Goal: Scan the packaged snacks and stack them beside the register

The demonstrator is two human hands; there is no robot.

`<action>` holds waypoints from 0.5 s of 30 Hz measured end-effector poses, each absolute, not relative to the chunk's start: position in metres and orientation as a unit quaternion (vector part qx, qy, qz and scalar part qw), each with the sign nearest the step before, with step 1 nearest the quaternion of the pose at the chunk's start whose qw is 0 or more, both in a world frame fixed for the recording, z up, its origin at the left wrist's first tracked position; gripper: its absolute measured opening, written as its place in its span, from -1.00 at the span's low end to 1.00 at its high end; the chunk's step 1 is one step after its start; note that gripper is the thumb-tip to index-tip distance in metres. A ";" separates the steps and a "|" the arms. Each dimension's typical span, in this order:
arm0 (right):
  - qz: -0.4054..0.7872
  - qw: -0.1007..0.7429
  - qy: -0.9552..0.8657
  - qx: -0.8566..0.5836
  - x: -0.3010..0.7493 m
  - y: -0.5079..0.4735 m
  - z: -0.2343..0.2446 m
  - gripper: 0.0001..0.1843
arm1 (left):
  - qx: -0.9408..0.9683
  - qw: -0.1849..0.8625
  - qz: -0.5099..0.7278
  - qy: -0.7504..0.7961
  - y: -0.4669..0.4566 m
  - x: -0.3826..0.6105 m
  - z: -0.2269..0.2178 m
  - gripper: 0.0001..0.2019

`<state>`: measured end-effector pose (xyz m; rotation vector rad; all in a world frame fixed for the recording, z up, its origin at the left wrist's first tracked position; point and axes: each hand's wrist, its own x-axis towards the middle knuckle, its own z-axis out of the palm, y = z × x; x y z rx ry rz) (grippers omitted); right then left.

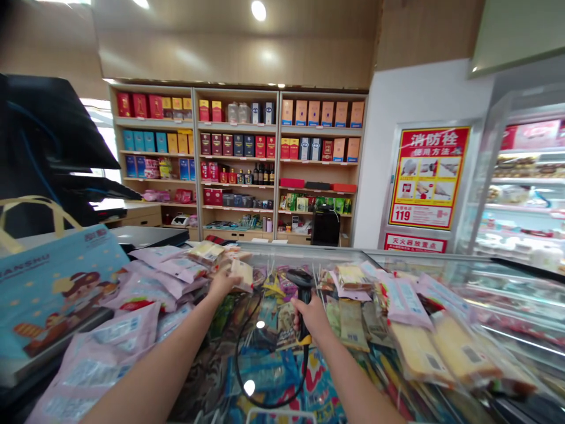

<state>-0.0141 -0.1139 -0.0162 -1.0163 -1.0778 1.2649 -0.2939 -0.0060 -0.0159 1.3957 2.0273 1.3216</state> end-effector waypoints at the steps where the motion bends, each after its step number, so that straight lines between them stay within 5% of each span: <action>1: 0.534 0.562 -0.461 -0.432 -0.014 -0.115 -0.016 -0.54 | 0.481 0.193 0.518 0.680 -0.007 -0.290 -0.015 -0.77; 6: 0.533 0.550 -0.494 -0.412 -0.017 -0.119 -0.016 -0.57 | 0.433 0.293 0.706 0.478 -0.014 -0.267 -0.007 -0.71; 15: 0.543 0.487 -0.521 -0.443 -0.018 -0.136 -0.006 -0.65 | 0.445 0.359 0.676 0.464 -0.021 -0.246 -0.034 -0.69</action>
